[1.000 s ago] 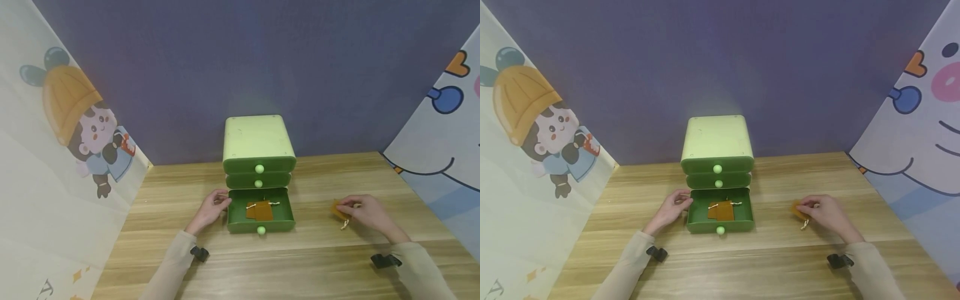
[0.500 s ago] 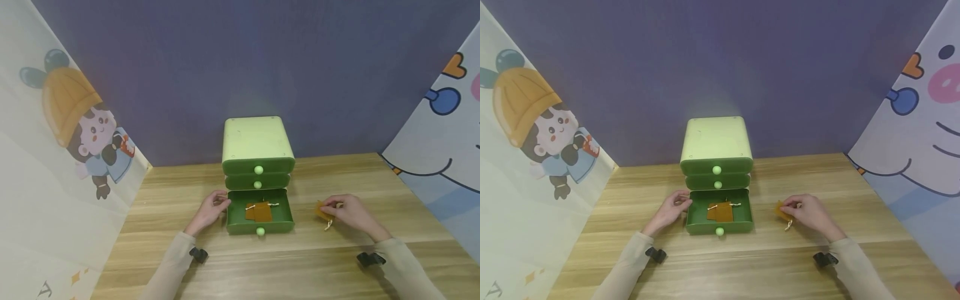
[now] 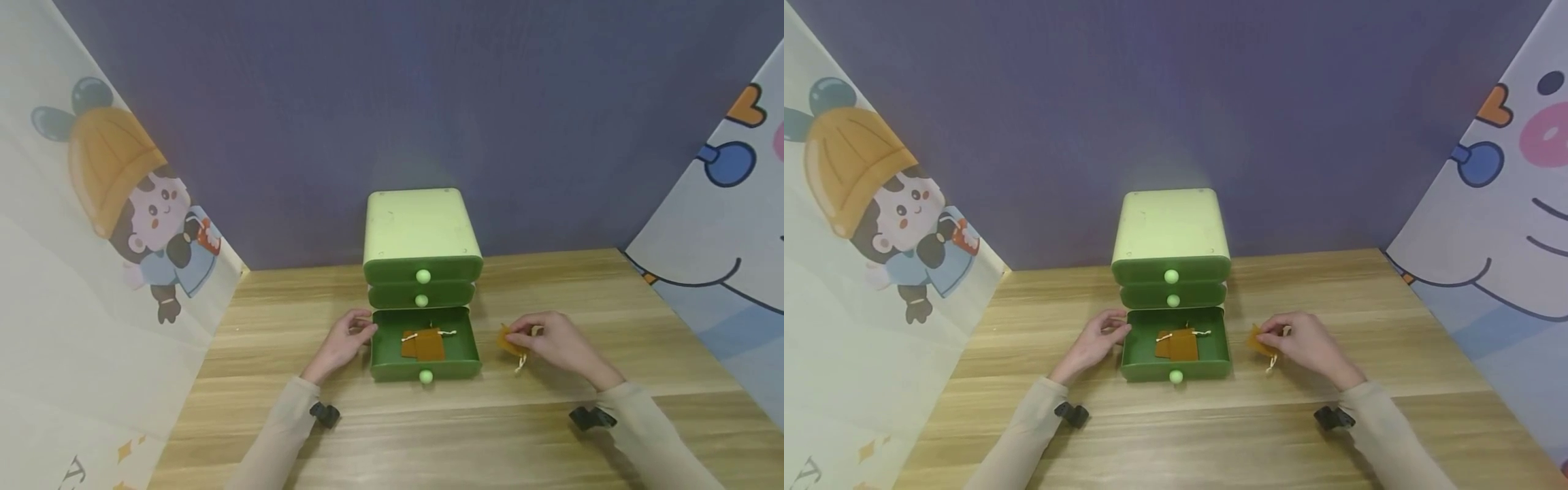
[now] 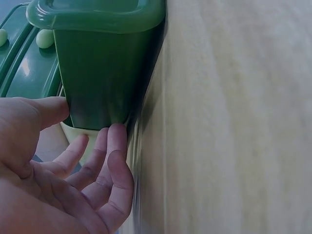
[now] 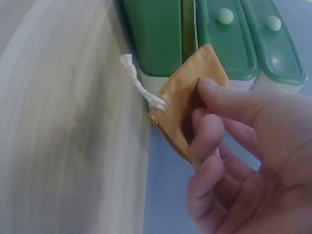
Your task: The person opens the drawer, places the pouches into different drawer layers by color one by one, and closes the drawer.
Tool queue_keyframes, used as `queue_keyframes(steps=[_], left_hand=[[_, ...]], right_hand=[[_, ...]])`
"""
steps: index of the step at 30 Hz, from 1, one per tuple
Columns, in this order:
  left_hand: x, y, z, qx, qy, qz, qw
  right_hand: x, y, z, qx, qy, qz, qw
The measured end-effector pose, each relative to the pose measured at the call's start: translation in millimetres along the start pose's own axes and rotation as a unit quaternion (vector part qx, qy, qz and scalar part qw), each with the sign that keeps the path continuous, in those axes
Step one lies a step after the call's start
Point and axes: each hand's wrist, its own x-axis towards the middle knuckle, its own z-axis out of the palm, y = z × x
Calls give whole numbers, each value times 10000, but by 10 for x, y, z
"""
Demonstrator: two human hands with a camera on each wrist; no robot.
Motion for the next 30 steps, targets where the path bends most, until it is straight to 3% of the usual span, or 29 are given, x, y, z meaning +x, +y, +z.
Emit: queue_keyframes(steps=[22,30], left_hand=[[-18,1,12,-34,45,7,10000],[-19,-1,6,-6,8,5,10000]], right_hand=[[211,-443,113,409,35,-497,9979],[288,-589,161,648,54,-497,9966]])
